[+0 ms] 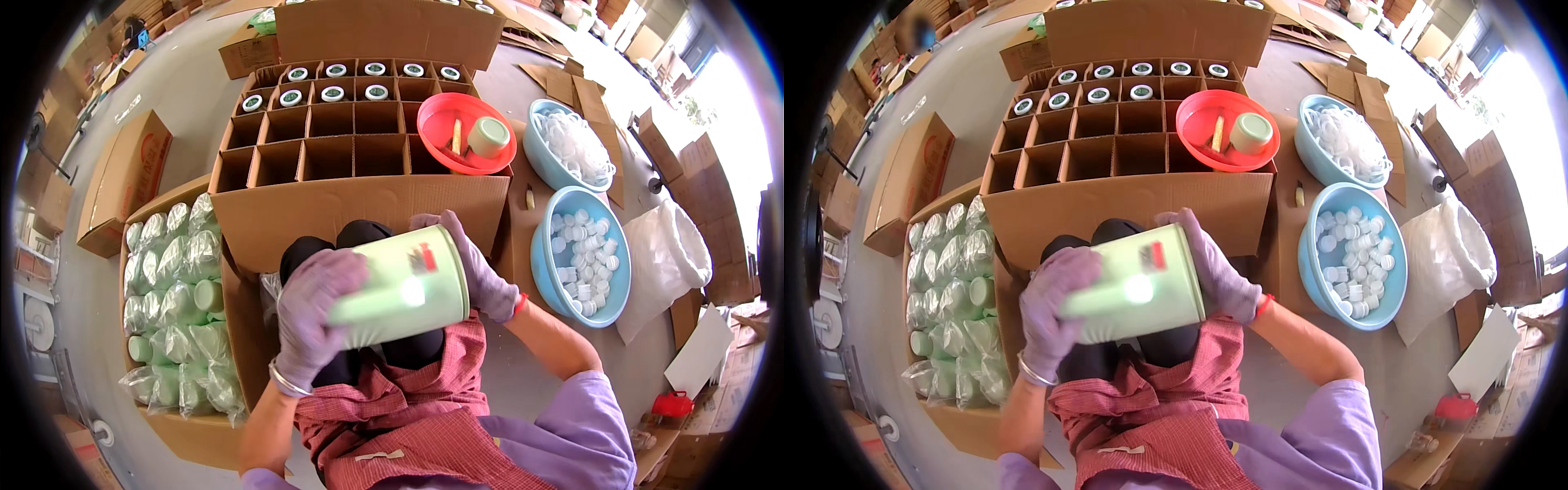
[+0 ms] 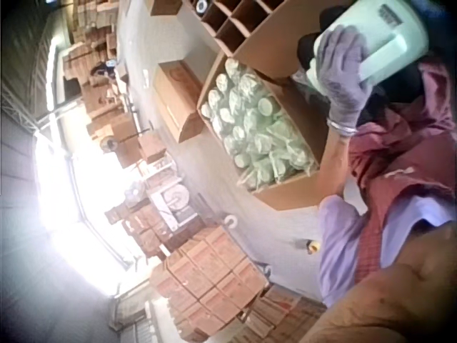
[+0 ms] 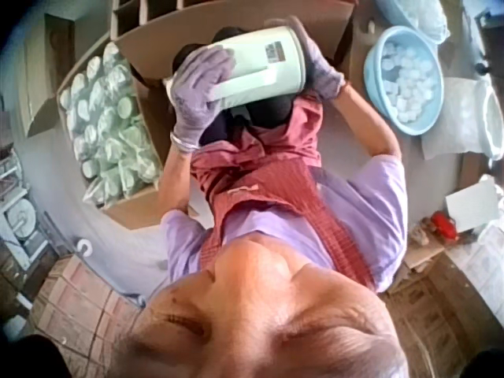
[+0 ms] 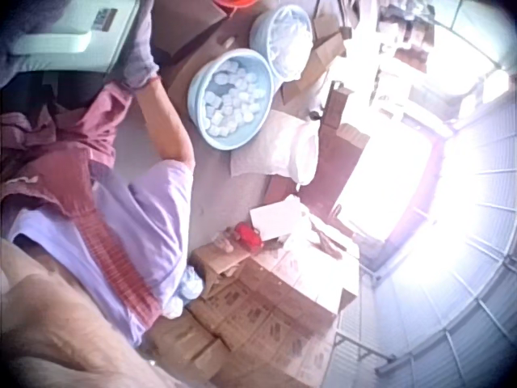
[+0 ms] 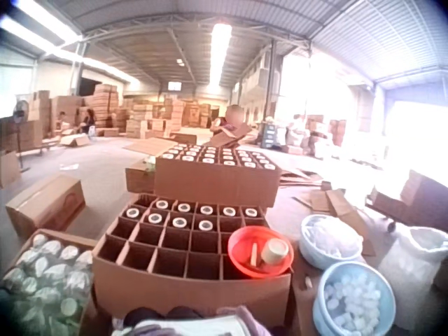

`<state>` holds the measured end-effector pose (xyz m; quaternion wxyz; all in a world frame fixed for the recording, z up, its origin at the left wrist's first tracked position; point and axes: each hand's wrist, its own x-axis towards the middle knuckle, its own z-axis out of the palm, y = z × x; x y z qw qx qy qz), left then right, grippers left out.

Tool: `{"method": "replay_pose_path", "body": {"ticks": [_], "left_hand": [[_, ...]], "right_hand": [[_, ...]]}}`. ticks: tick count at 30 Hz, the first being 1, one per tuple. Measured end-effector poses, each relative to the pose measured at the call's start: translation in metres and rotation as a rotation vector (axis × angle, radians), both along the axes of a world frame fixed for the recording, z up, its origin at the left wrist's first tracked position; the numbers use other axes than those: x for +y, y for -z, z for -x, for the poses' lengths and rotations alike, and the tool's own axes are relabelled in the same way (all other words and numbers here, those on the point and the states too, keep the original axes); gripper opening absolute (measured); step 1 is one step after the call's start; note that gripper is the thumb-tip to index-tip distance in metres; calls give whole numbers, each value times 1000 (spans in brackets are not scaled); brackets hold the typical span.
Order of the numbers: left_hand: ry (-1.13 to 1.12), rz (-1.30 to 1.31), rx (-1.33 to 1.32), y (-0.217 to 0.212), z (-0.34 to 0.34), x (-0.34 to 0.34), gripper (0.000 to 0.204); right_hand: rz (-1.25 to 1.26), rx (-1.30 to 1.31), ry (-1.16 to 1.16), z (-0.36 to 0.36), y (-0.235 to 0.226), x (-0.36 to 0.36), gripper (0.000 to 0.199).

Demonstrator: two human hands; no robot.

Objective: The person assembles light green thermos flasks by inserting a black rubber seal and a white plastic cap into the opening, then wrapping each unit in a clear plastic bag and placing it into a cardboard box.

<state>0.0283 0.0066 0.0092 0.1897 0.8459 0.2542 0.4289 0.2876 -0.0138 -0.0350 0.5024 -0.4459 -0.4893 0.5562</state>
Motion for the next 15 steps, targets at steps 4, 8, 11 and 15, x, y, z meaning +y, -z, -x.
{"method": "replay_pose_path", "body": {"ticks": [4, 8, 11, 15], "left_hand": [[-49, 830, -295, 13, 7, -5, 27], [-37, -240, 188, -3, -9, -7, 33], [-46, 676, -300, 10, -2, 1, 40], [-78, 504, -236, 1, -7, -5, 31]], "right_hand": [[-629, -348, -114, 1, -12, -3, 60], [454, 547, 138, 15, -8, 2, 52], [-421, -542, 140, -7, 18, -1, 61], [-15, 2, 0, 19, -11, -13, 59]]}}
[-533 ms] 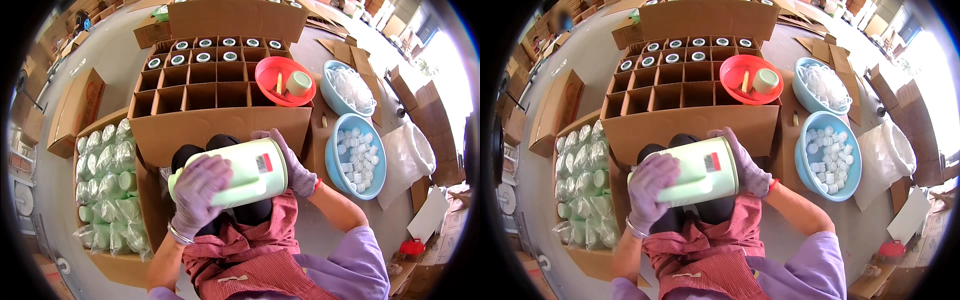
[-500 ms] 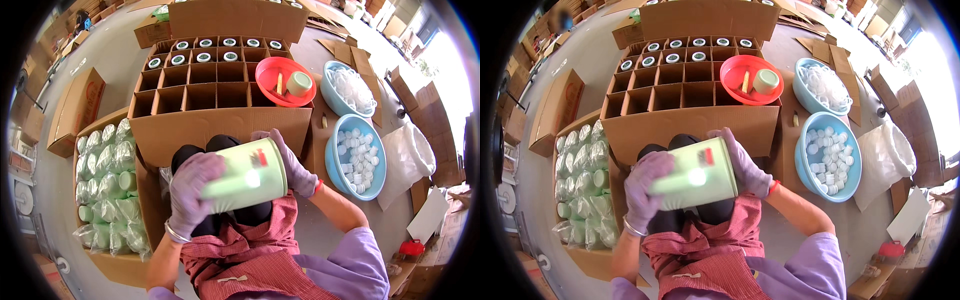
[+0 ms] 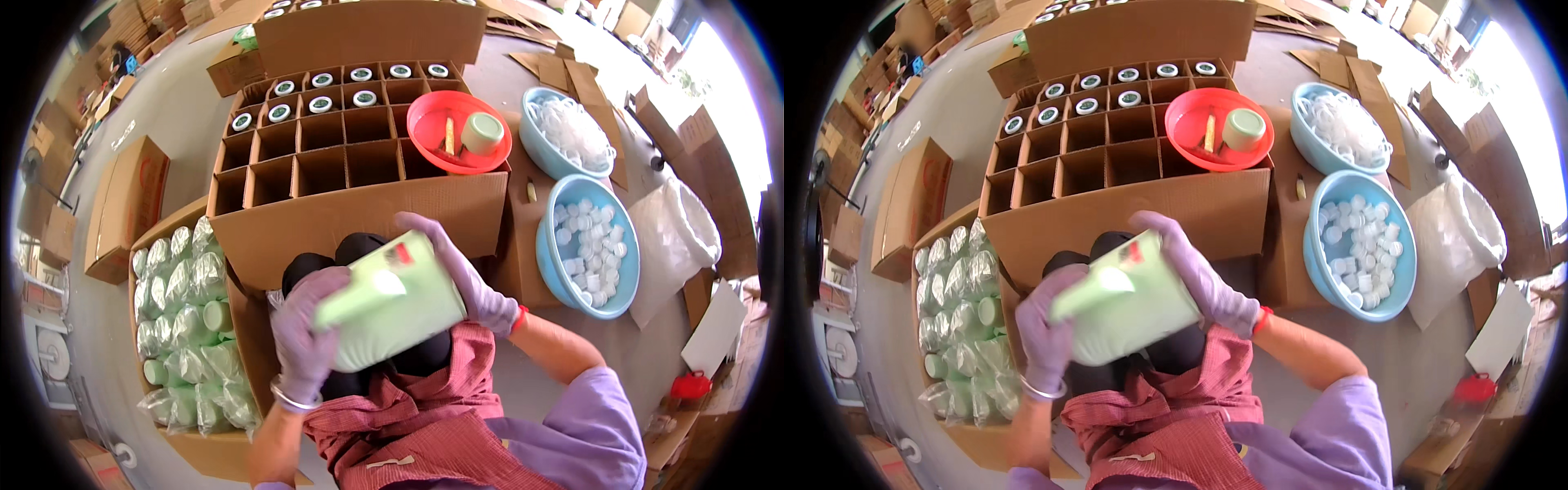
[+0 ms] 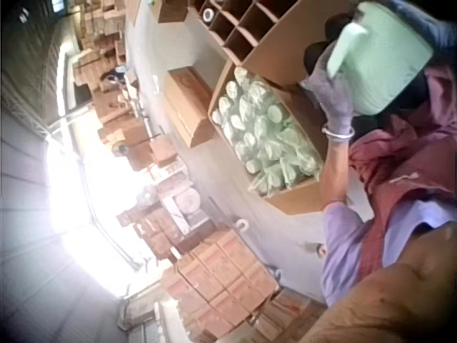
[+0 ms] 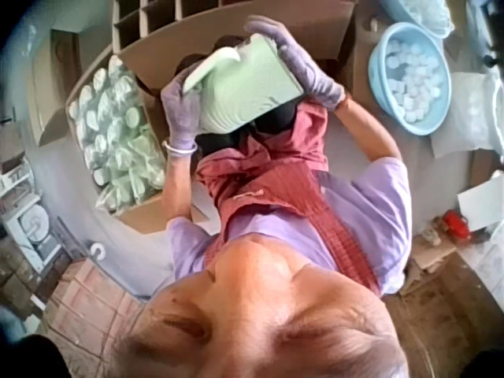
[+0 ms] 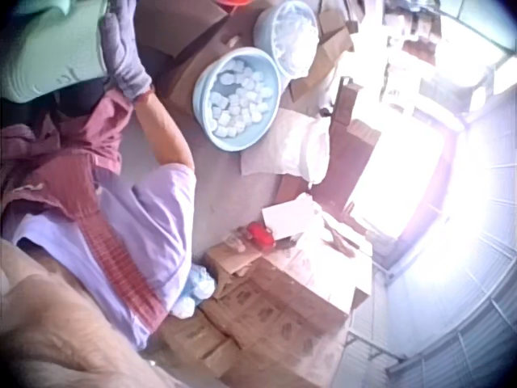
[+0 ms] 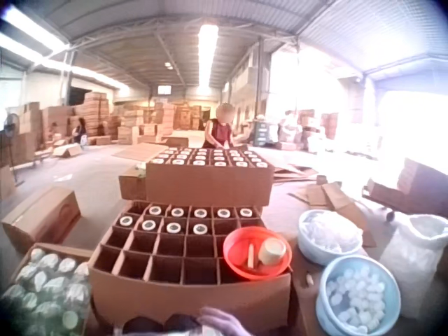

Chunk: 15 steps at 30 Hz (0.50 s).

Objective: The person assembles light green thermos flasks by inserting a black rubber seal and a white plastic cap into the opening, then wrapping each unit in a clear plastic bag and placing it into a cardboard box.

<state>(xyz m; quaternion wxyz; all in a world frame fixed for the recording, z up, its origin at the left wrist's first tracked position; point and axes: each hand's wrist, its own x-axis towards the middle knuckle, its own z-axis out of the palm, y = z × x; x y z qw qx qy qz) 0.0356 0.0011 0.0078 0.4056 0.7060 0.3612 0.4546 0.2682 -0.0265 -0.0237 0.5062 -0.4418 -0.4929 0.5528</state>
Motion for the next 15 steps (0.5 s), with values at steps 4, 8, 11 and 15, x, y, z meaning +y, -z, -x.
{"method": "replay_pose_path", "body": {"ticks": [4, 8, 11, 15], "left_hand": [[91, -752, 525, -16, -6, 4, 25], [-117, 287, -8, -1, 10, 14, 26], [-138, -113, 159, 0, 17, 11, 24], [-122, -320, 176, -1, 24, 20, 24]], "right_hand": [[385, 566, 190, 2, 11, 12, 65], [-233, -46, 8, -1, 2, 13, 64], [-215, -15, -106, 7, -10, 15, 59], [-377, -206, -167, 1, -16, 27, 61]]}}
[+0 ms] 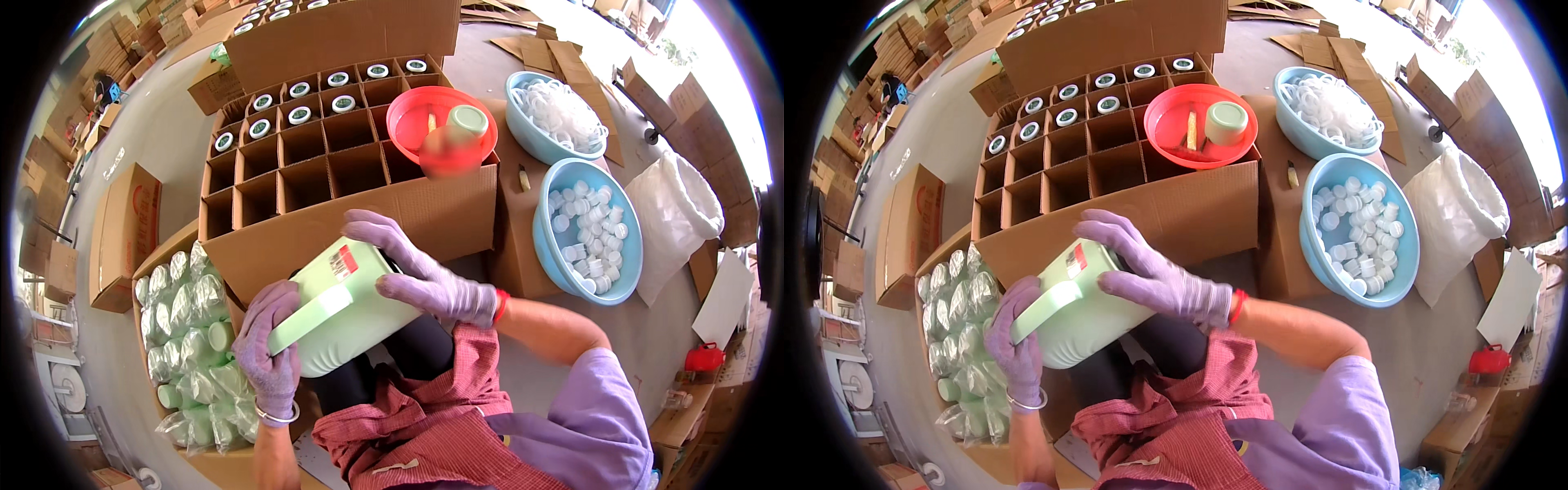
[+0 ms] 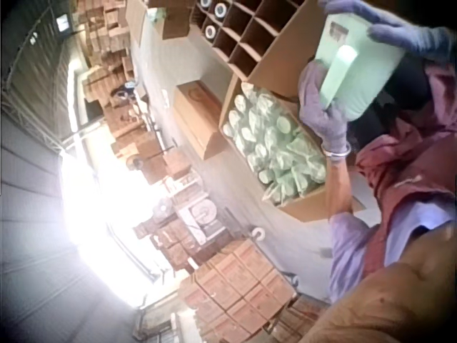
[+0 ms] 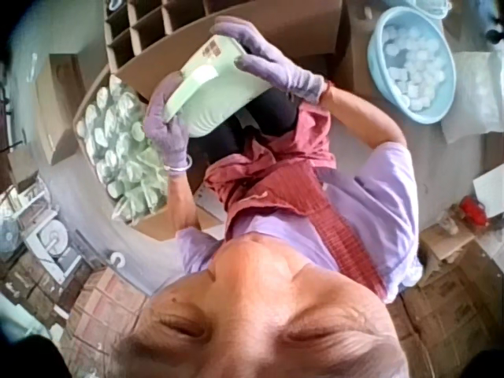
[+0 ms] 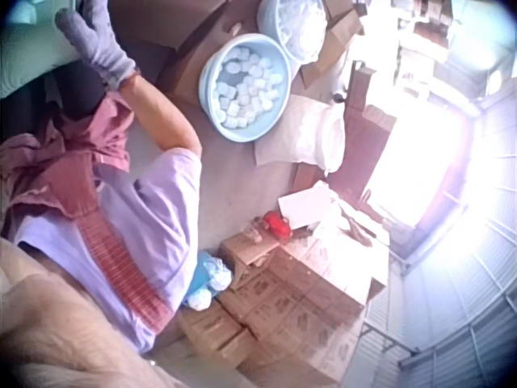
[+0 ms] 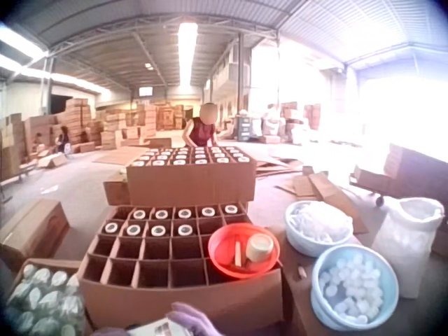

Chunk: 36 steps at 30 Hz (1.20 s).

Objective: The person assembles light green thermos flasks by inserting a black rubber seal and a white plastic cap into the opening, then wrapping each unit in a clear plastic bag and placing it into a cardboard box.

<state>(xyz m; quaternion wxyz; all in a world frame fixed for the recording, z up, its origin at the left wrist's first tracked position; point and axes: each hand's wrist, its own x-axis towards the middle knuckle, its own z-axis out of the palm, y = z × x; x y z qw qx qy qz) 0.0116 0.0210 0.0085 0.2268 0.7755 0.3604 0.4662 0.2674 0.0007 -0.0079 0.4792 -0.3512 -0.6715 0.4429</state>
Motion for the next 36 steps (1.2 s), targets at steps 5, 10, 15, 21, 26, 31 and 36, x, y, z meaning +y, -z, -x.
{"method": "replay_pose_path", "body": {"ticks": [5, 10, 15, 21, 26, 31, 36], "left_hand": [[-132, 444, -143, 22, 59, 8, 41], [-418, 607, 42, 71, 99, 11, 40], [-295, 337, 502, 48, 94, 10, 34], [-217, 846, -191, 81, 118, 24, 42], [-220, 871, -388, 90, 115, 26, 35], [-229, 517, 243, 74, 106, 19, 39], [-239, 267, 551, 84, 120, 22, 40]], "right_hand": [[-25, -482, 471, -95, 1, 91, 22], [19, -858, 671, -188, 47, 174, 26], [156, -1085, 692, -173, 16, 180, 24], [-86, -1318, 869, -212, 22, 163, 30], [-129, -1252, 880, -211, 31, 159, 32], [-268, -1154, 733, -210, 66, 169, 27], [-120, -1249, 673, -195, 78, 178, 23]]}}
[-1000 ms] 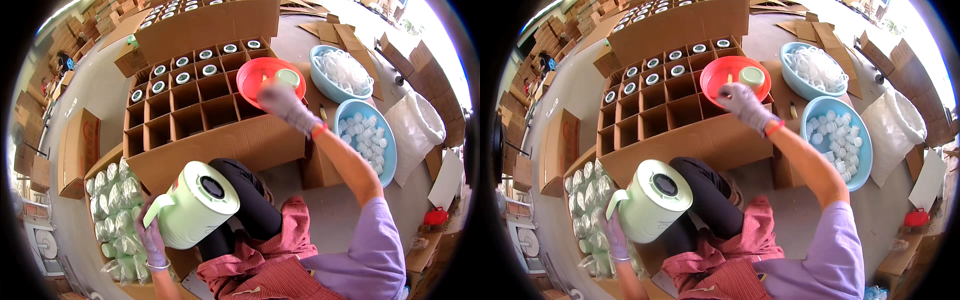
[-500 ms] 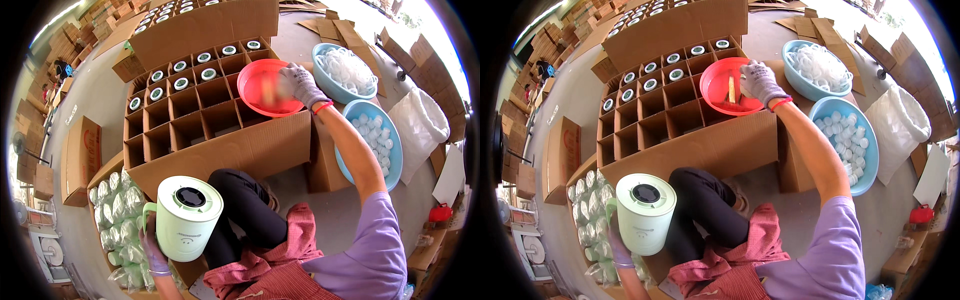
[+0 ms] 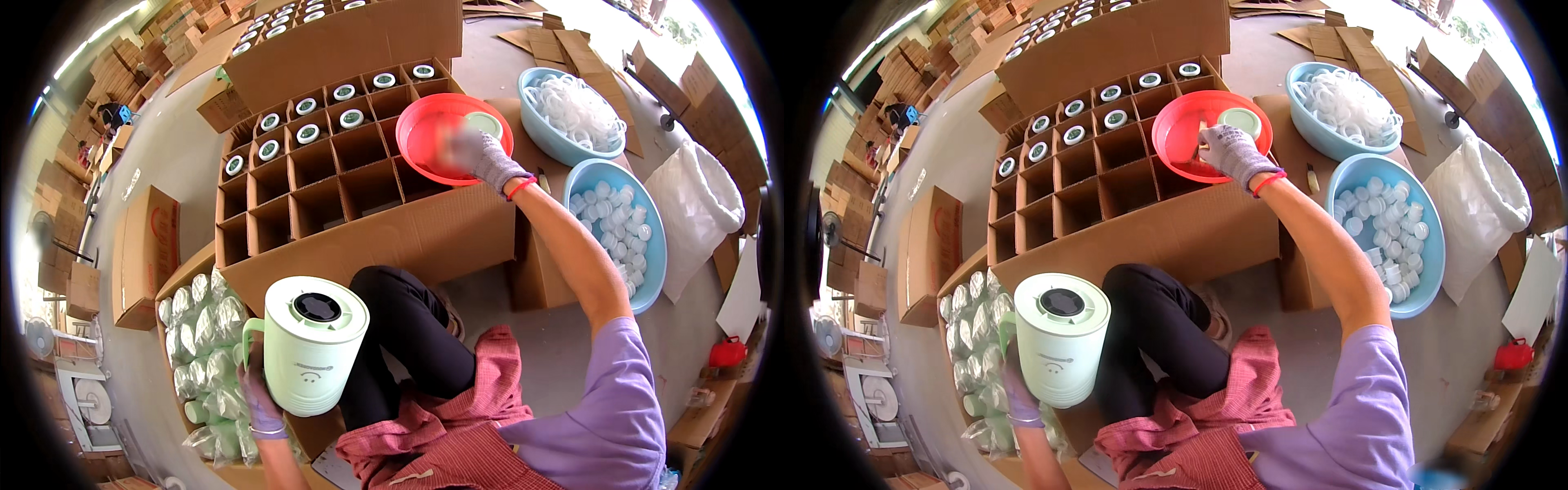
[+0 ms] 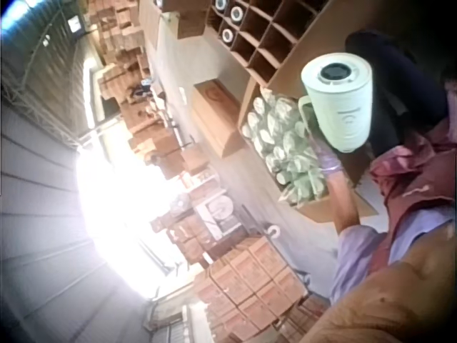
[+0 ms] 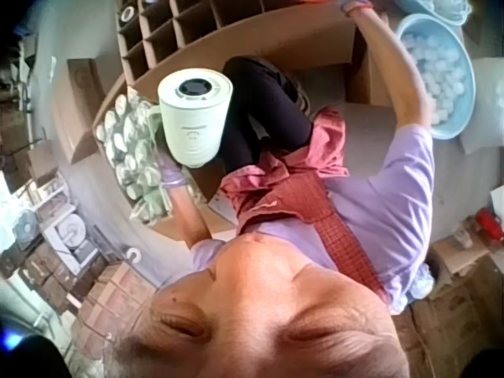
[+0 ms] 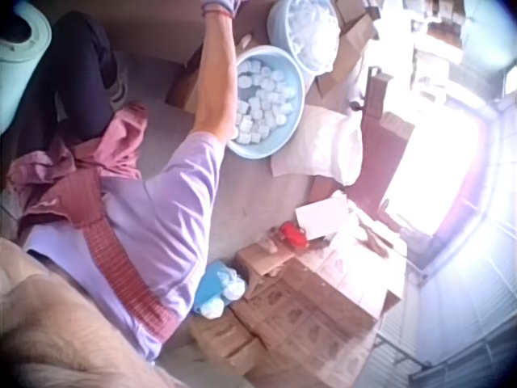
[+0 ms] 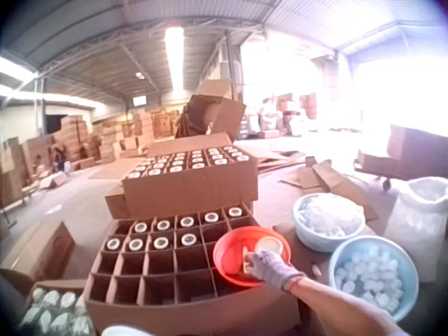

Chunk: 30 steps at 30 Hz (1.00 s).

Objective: The person assembles light green thermos flasks by inserting a black rubber seal and a white plastic cap into the opening, then wrapping each unit in a clear plastic bag and placing it into a cardboard box.

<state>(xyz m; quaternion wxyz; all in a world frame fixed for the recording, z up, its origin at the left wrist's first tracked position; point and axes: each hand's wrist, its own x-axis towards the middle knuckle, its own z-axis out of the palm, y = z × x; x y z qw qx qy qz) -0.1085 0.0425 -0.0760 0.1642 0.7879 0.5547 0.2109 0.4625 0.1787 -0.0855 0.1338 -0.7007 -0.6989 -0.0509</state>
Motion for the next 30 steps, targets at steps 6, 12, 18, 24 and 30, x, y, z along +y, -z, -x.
{"method": "replay_pose_path", "body": {"ticks": [6, 12, 18, 24, 30], "left_hand": [[-21, -7, -69, -13, -12, -3, 32], [-194, 363, -739, 10, -3, -1, 41], [-85, 169, -339, 9, 2, 0, 44], [-100, 249, -464, 26, 16, 4, 49], [-67, 149, -304, 12, 4, -1, 49]], "right_hand": [[-29, 142, 157, 9, -37, -13, 22], [-175, 114, 247, -37, -32, -12, 28], [-175, 72, 189, -53, -20, -12, 45], [-119, 108, 123, -63, -17, -10, 64], [38, 97, 97, -56, -21, -7, 76]]}}
